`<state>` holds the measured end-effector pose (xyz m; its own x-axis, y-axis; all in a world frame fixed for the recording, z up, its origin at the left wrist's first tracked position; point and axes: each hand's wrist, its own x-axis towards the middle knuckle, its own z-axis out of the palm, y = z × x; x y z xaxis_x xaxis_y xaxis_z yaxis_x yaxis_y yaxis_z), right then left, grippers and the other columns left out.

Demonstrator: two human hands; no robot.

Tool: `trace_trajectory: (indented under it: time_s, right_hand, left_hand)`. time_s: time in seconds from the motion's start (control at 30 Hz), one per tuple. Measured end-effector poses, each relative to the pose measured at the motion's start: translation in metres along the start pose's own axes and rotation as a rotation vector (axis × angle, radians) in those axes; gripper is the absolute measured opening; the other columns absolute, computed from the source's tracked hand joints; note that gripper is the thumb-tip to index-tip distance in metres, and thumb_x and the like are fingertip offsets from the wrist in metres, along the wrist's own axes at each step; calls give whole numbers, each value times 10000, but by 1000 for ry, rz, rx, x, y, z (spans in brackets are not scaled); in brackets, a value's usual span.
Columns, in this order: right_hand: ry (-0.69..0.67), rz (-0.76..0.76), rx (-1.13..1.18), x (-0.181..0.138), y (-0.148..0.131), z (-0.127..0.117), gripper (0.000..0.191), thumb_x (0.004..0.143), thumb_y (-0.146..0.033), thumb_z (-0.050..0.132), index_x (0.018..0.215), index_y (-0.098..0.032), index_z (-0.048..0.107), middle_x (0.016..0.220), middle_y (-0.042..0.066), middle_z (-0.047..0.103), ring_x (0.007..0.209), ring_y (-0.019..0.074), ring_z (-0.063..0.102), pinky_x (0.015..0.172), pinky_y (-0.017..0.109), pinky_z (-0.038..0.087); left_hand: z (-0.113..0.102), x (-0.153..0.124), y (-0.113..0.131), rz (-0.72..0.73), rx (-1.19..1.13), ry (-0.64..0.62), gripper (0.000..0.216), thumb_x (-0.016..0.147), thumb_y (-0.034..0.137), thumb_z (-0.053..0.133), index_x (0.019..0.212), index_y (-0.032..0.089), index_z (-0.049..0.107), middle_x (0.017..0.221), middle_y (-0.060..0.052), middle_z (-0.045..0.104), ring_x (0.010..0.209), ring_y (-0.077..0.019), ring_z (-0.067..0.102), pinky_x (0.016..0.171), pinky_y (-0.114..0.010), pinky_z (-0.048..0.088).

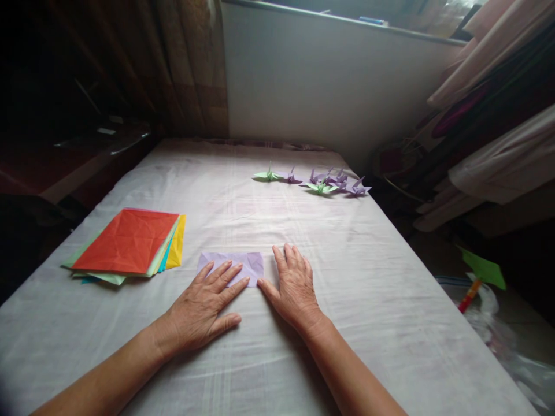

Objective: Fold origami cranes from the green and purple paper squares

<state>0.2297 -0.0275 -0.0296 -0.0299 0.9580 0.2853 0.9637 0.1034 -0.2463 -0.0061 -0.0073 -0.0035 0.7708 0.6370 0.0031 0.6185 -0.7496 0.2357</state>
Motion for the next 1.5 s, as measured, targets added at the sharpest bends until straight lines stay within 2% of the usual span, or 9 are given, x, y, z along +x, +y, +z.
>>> trace_trajectory:
  time_s: [0.17,0.37,0.57,0.7,0.9,1.0,1.1,1.27,1.5]
  right_hand:
    - [-33,-35,88,16,1,-5,535,874,-342,570,1391,-224,497,1464,170,455,1391,353,354,1077,572,323]
    - [-118,-66,233,51,-4,-6,243,874,-263,570,1066,-232,717,1414,130,527,1385,324,374,1078,552,324]
    - [-108,9,329,59,-8,-6,135,830,-284,606,783,-219,715,1251,83,656,1309,309,468,1074,528,327]
    - [-50,80,254,53,-12,-6,118,816,-275,629,735,-216,692,1263,79,650,1321,318,449,1079,530,302]
    - [63,84,160,45,-20,-3,185,837,-213,576,987,-176,679,1317,130,612,1310,299,469,1084,495,311]
    - [58,-93,150,34,-28,-7,373,899,-172,453,1240,-147,601,1406,124,547,1361,251,421,1129,462,276]
    - [-108,-254,126,15,-33,-12,449,964,-232,388,1394,-152,490,1476,108,470,1402,228,370,1170,473,213]
    - [-386,-271,67,-3,-30,-19,607,976,-461,414,1504,-176,327,1576,87,274,1468,250,228,1190,537,131]
    - [-481,-265,65,1,-28,-23,677,974,-548,368,1530,-178,254,1596,75,194,1486,240,157,1200,532,64]
  left_hand:
    - [0,0,-1,9,-3,24,623,913,628,439,1468,351,385,1553,-83,371,1432,-320,308,1163,-543,162]
    - [-3,1,0,-2,3,-28,617,923,624,417,1471,344,380,1559,-93,355,1440,-326,293,1156,-561,170]
    - [-2,1,0,-7,17,-26,617,923,627,409,1476,357,365,1570,-80,335,1448,-313,280,1162,-546,156]
    - [-1,1,-1,-2,12,-7,617,918,626,423,1471,357,373,1569,-78,339,1443,-319,291,1159,-547,161]
    - [-2,2,0,-3,18,-11,614,917,627,422,1463,347,391,1559,-88,356,1439,-322,299,1151,-561,181]
    - [-1,2,0,-6,17,-1,620,914,631,427,1464,347,390,1559,-87,356,1439,-322,299,1155,-559,180]
    - [1,1,-1,-6,18,-8,634,909,627,443,1468,332,389,1565,-97,341,1445,-329,283,1157,-564,171]
    - [1,2,-1,6,14,-7,631,921,600,443,1487,340,345,1575,-86,322,1453,-319,268,1161,-565,159]
    - [-7,-4,-3,-10,17,-96,641,922,597,438,1490,312,349,1581,-84,297,1458,-310,259,1170,-552,165]
